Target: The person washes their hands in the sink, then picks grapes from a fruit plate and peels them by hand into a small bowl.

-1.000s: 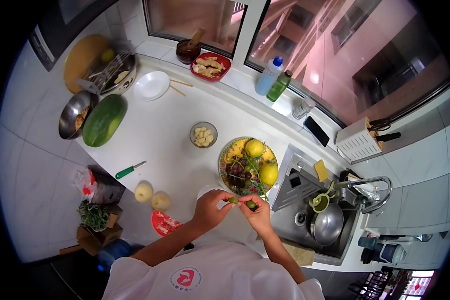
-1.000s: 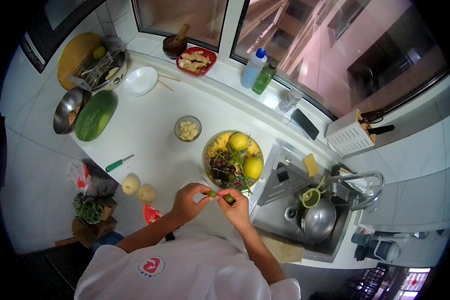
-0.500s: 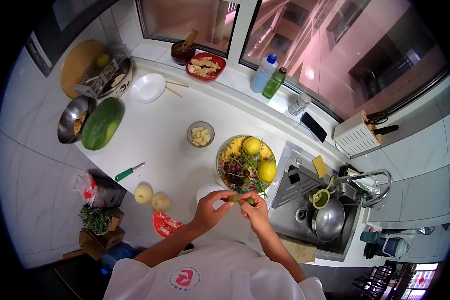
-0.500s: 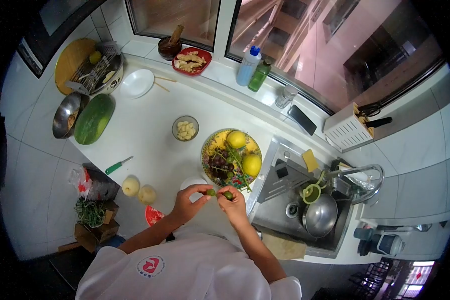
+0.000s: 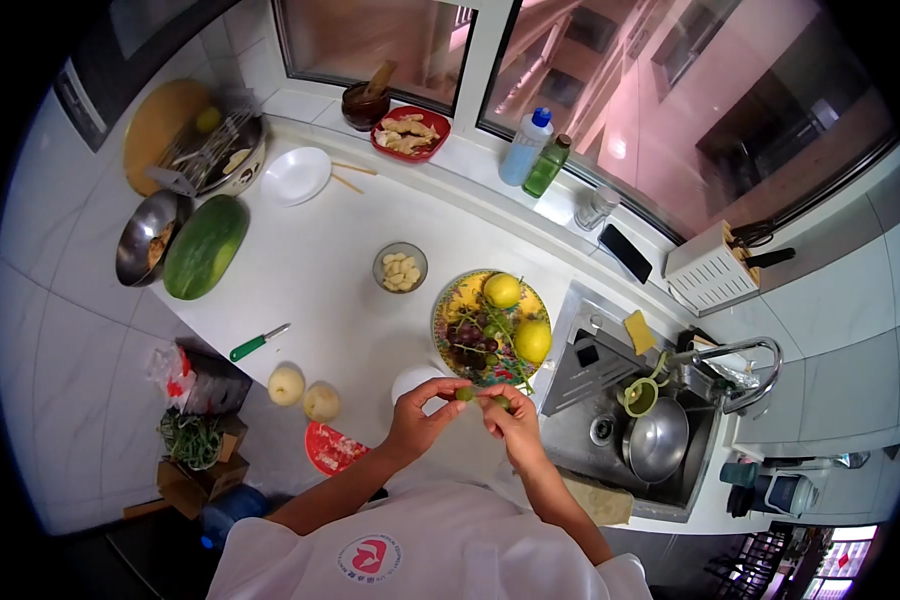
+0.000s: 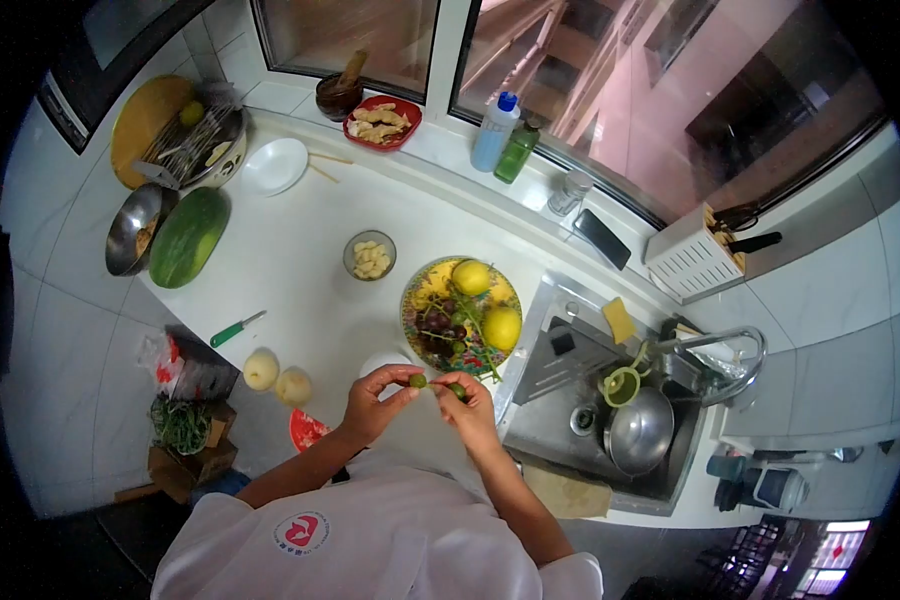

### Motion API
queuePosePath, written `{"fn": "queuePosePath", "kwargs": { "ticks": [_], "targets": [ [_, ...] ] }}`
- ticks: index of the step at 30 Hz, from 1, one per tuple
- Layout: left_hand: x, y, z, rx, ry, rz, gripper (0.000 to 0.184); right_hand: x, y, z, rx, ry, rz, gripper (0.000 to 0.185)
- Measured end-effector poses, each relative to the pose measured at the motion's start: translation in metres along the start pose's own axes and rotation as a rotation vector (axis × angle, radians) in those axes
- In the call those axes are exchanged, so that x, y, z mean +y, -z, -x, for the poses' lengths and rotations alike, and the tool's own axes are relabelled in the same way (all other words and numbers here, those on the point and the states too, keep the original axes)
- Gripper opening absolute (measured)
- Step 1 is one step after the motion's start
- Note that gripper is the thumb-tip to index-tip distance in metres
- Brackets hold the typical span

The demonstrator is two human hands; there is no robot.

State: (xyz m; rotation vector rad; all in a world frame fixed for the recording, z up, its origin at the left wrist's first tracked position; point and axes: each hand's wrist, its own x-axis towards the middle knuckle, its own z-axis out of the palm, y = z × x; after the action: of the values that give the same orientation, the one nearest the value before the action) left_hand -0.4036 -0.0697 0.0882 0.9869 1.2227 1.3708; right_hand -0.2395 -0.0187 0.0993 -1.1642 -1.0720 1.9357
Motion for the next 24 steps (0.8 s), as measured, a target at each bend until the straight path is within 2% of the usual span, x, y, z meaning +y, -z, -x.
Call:
{"fn": "queuePosePath", "kwargs": {
  "ticks": [3,5,6,8,14,15,18,19,21,22,23,24],
  "targets": [
    [0.010,-0.002,-0.001,-0.030,-0.026,-0.132,0.027,-0.011,-0.004,0.004,0.106,0.084,0.116,0.004],
    [0.009,-0.003,-0.001,-0.049,-0.092,-0.217,0.028,-0.007,-0.003,0.003,0.113,0.391,0.318,0.005],
    [0.008,-0.003,-0.001,-0.065,-0.160,-0.301,0.030,-0.010,-0.002,0.006,0.119,0.391,0.316,0.005],
    [0.009,-0.003,-0.002,-0.082,-0.219,-0.389,0.031,-0.023,0.001,0.012,0.133,0.496,0.646,0.008],
    [0.018,-0.006,-0.002,-0.130,-0.376,-0.670,0.033,-0.033,0.000,0.022,0.181,0.559,0.903,0.011],
    [0.019,-0.007,-0.003,-0.117,-0.437,-0.711,0.033,-0.032,0.000,0.022,0.183,0.558,0.903,0.011],
    [0.018,-0.007,-0.004,-0.168,-0.418,-0.661,0.032,-0.029,-0.001,0.022,0.206,0.638,0.928,0.011],
    [0.019,-0.008,-0.004,-0.169,-0.417,-0.662,0.032,-0.027,-0.002,0.022,0.213,0.598,0.812,0.009],
    [0.020,-0.009,-0.002,-0.178,-0.256,-0.476,0.029,-0.018,0.002,0.019,0.219,0.558,0.694,0.008],
    [0.019,-0.010,-0.001,-0.178,-0.255,-0.477,0.029,-0.008,0.007,0.015,0.198,0.453,0.472,0.006],
    [0.018,-0.010,0.000,-0.185,-0.203,-0.350,0.028,-0.005,0.008,0.014,0.177,0.346,0.251,0.004],
    [0.016,-0.010,0.000,-0.192,-0.150,-0.222,0.027,-0.005,0.010,0.015,0.178,0.345,0.251,0.004]
  ]
}}
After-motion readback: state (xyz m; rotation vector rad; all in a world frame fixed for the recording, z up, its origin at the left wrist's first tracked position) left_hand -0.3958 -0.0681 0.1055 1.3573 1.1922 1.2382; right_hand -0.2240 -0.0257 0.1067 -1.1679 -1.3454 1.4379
